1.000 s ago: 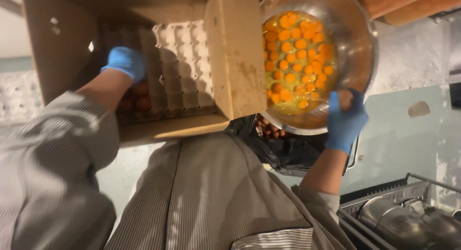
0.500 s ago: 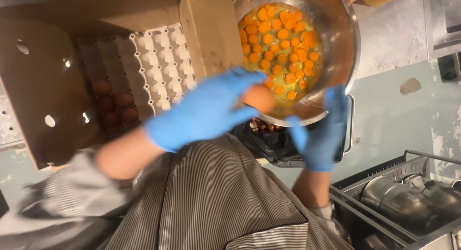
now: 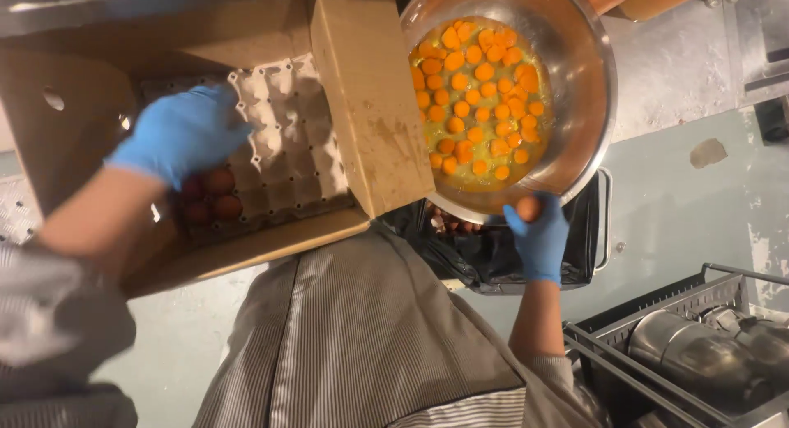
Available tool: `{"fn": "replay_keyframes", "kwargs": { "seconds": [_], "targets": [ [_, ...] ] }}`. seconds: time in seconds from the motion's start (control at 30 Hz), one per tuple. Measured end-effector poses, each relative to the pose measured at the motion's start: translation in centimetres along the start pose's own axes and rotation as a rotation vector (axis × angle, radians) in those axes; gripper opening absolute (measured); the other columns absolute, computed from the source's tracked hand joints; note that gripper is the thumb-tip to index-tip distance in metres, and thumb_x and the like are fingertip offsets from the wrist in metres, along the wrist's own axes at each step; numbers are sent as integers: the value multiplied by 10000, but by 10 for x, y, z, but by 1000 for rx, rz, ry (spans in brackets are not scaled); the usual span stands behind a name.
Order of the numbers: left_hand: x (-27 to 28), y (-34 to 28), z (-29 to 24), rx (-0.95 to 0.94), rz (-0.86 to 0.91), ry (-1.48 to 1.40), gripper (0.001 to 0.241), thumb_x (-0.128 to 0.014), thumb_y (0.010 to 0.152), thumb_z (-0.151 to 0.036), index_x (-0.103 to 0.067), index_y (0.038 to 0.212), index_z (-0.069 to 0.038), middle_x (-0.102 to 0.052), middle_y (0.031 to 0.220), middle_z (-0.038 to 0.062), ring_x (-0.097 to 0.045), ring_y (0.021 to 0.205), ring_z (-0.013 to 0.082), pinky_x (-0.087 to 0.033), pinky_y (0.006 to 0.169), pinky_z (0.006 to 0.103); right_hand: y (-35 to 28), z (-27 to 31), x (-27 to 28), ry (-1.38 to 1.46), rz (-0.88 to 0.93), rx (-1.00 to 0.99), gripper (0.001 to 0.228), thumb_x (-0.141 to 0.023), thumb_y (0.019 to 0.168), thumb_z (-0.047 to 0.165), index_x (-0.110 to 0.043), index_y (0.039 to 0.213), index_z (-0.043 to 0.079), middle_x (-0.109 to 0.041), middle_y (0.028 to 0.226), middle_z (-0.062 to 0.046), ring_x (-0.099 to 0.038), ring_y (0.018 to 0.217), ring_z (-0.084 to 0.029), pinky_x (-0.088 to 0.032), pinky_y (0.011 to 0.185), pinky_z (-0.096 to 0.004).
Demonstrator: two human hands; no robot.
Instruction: The recorder is cracking a large number of eggs from cartons inside a cardboard box into a large stainless steel bowl.
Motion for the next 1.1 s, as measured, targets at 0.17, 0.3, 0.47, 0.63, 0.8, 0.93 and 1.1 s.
{"fn": "replay_keyframes", "kwargs": {
  "seconds": [0.17, 0.3, 0.47, 0.63, 0.8, 0.93, 1.1],
  "targets": [
    [-113, 18, 152, 467, 624, 279, 380, -693, 847, -338, -803, 1147, -133, -732, 1301, 168, -695, 1174, 380, -563, 991, 465, 27, 32, 6, -15, -96, 68, 464, -870, 835, 325, -619, 1122, 62, -726, 995, -211, -719, 950, -415, -579, 826, -460],
    [-217, 13, 228, 509, 657, 224, 408, -671, 861, -270, -781, 1201, -72, -692, 1319, 210, -660, 1210, 419, -541, 979, 501, 49, 43, -5, -100, -59, -10, 521, -882, 825, 360, -626, 1152, 48, -722, 983, -225, -697, 942, -444, -556, 800, -491],
    [-292, 26, 272, 328, 610, 513, 389, -607, 954, -286, -765, 1255, -96, -661, 1412, 157, -663, 1250, 396, -545, 998, 519, 72, 53, -18, -122, -52, 59, 482, -850, 865, 380, -650, 1150, 46, -736, 995, -226, -704, 925, -443, -552, 804, -500],
    [-259, 22, 250, 428, 590, 395, 404, -643, 902, -221, -741, 1263, -67, -637, 1398, 198, -636, 1237, 425, -538, 969, 517, 88, 58, -25, -179, -38, 78, 438, -831, 882, 417, -696, 1105, 66, -750, 936, -202, -713, 878, -427, -558, 767, -495],
    [-247, 20, 247, 381, 580, 375, 372, -617, 910, -197, -767, 1218, -53, -669, 1353, 217, -663, 1203, 425, -551, 964, 496, 96, 61, -22, -231, -30, 75, 445, -798, 917, 485, -720, 1083, 80, -747, 896, -197, -719, 854, -415, -565, 750, -489],
    [-208, 20, 221, 291, 557, 390, 349, -573, 935, -191, -811, 1150, -53, -726, 1290, 220, -710, 1159, 412, -574, 960, 470, 92, 45, 5, -187, -167, 169, 466, -805, 966, 481, -723, 1144, 58, -748, 928, -215, -721, 861, -424, -564, 741, -485],
    [-34, 10, 65, 302, 497, 366, 339, -602, 930, -259, -814, 1108, -64, -754, 1219, 214, -722, 1131, 406, -587, 941, 472, 58, 0, 59, 15, -359, -61, 379, -828, 973, 302, -700, 1223, 48, -765, 990, -168, -773, 908, -300, -601, 828, -404]
  ]
}}
Point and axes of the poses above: each hand's wrist, its own y-axis towards the middle knuckle, its own x-axis out of the back of the hand, z = x × y, the point moved 1 cm from there along y, towards the middle knuckle
